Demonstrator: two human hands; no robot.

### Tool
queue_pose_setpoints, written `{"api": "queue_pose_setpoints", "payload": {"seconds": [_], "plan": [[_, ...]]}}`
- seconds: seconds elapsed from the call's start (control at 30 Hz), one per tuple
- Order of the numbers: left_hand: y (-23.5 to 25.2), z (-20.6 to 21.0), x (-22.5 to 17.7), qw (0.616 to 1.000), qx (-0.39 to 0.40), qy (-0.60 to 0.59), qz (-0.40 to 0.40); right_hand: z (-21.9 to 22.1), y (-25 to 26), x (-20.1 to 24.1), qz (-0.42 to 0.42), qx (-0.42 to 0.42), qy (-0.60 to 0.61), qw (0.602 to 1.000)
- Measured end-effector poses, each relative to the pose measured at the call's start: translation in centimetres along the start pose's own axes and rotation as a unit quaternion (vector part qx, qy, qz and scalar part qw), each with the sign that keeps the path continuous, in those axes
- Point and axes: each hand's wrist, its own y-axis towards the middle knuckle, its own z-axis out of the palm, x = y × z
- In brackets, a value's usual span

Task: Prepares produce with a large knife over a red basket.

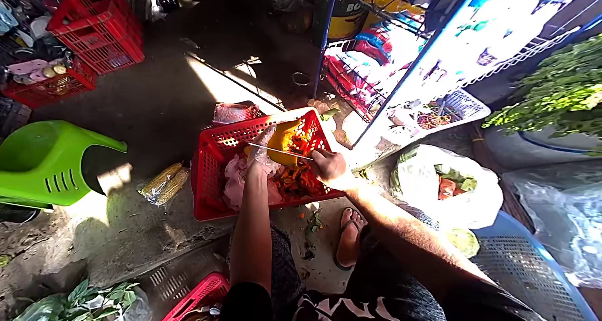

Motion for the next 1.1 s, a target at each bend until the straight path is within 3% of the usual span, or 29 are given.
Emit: {"api": "queue_pose_setpoints", "payload": {"seconds": [0.1,0.27,0.4,0.5,0.67,0.77,0.93,1.1], "plan": [[0.3,0.4,1.1,0.999,-0.042,-0.009,0.022,0.6,-0.4,-0.1,0.026,-0.02,-0.015,0.999],[0.3,0.6,2.3,0.994,-0.006,-0.108,0.029,-0.5,0.6,0.0,0.115,0.025,-0.006,0.993],[1.1,-0.7,1.7,0.998,-0.025,-0.064,-0.003,-1.4,0.7,0.4,0.065,0.026,0.076,0.995],[1.1,-0.8,1.7,0.998,-0.04,-0.041,-0.015,-1.1,0.4,0.2,0.024,0.032,0.053,0.998],[0.7,-0.1,2.0,0.997,-0.049,-0.061,-0.004,-0.1,0.1,0.8,0.069,0.027,-0.025,0.997],[0.1,0.6,2.9,0.994,-0.04,-0.105,0.009,-0.3,0.5,0.4,0.112,0.069,-0.028,0.991],[0.7,-0.3,2.5,0.996,-0.031,-0.072,-0.032,-1.2,0.9,0.0,0.054,0.075,0.035,0.995],[0.5,0.4,3.0,0.995,-0.05,-0.082,-0.031,-0.3,0.6,0.3,0.081,0.062,0.0,0.995]]}}
